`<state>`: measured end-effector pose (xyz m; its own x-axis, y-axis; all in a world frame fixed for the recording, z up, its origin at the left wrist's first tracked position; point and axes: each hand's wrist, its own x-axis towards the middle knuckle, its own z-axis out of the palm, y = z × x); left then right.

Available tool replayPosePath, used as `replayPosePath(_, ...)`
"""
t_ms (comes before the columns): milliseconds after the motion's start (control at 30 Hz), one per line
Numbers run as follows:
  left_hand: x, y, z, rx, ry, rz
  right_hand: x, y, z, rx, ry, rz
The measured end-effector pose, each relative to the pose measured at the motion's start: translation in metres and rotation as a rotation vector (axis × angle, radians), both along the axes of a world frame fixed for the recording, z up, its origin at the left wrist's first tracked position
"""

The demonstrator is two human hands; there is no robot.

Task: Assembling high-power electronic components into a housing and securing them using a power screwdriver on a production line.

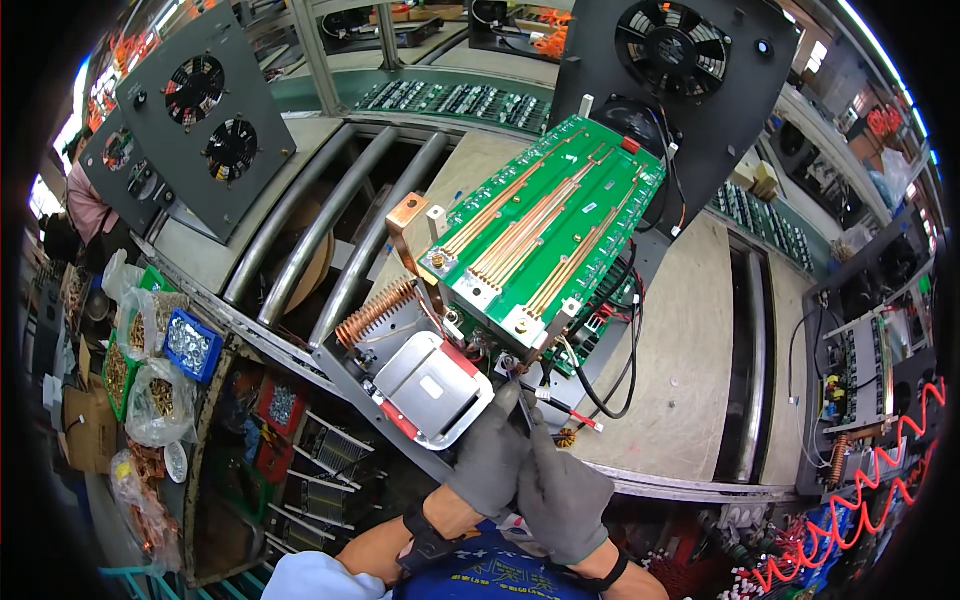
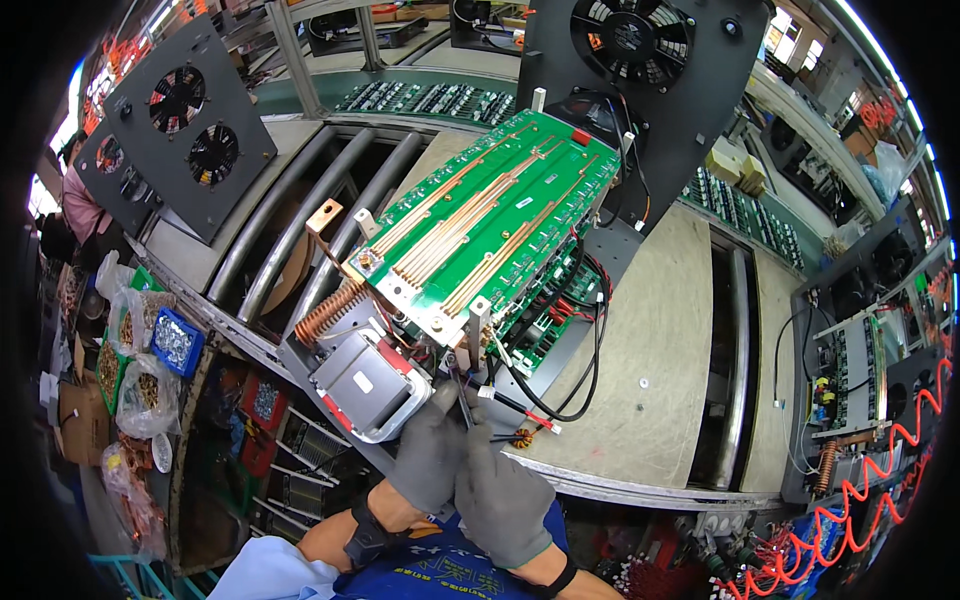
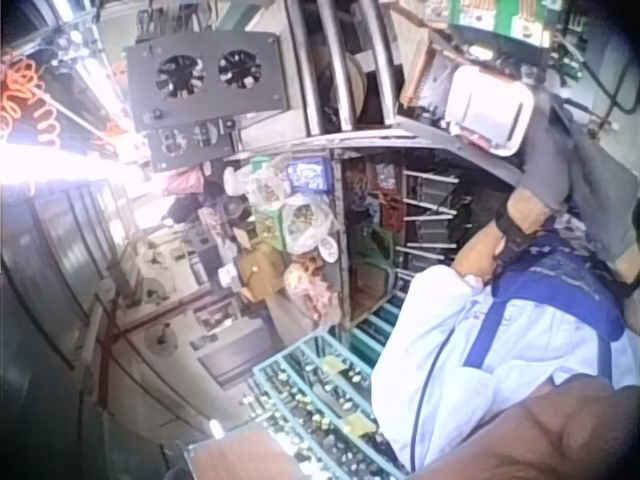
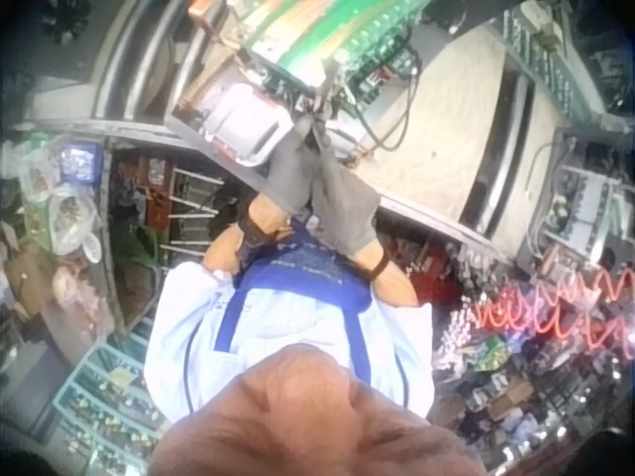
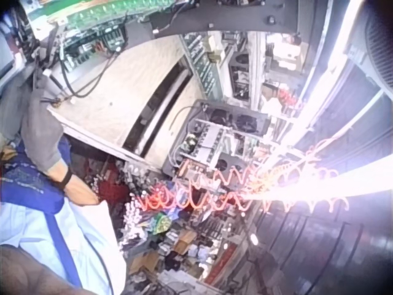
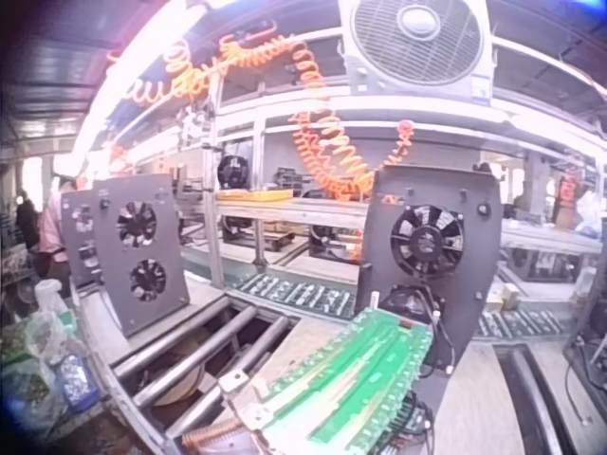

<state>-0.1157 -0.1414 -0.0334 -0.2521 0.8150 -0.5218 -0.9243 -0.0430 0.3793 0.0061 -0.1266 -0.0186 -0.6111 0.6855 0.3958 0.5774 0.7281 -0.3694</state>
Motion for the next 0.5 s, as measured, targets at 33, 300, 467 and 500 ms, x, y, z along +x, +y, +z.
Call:
replayPosePath(33, 0.0, 0.0, 0.0, 0.004, -0.001, 0.008, -0.001, 0.0, 0.001, -0.01, 0.004, 0.009)
replayPosePath(300, 0.001, -0.001, 0.001, -0.033, 0.064, -0.005, -0.003, 0.006, 0.023, -0.147, -0.041, 0.033)
replayPosePath(467, -0.003, -0.002, 0.002, -0.07, 0.105, -0.098, -0.015, 0.007, 0.038, -0.242, -0.042, 0.048)
replayPosePath(500, -0.002, -0.002, 0.003, -0.076, 0.132, -0.101, -0.014, 0.006, 0.04, -0.263, -0.082, 0.044)
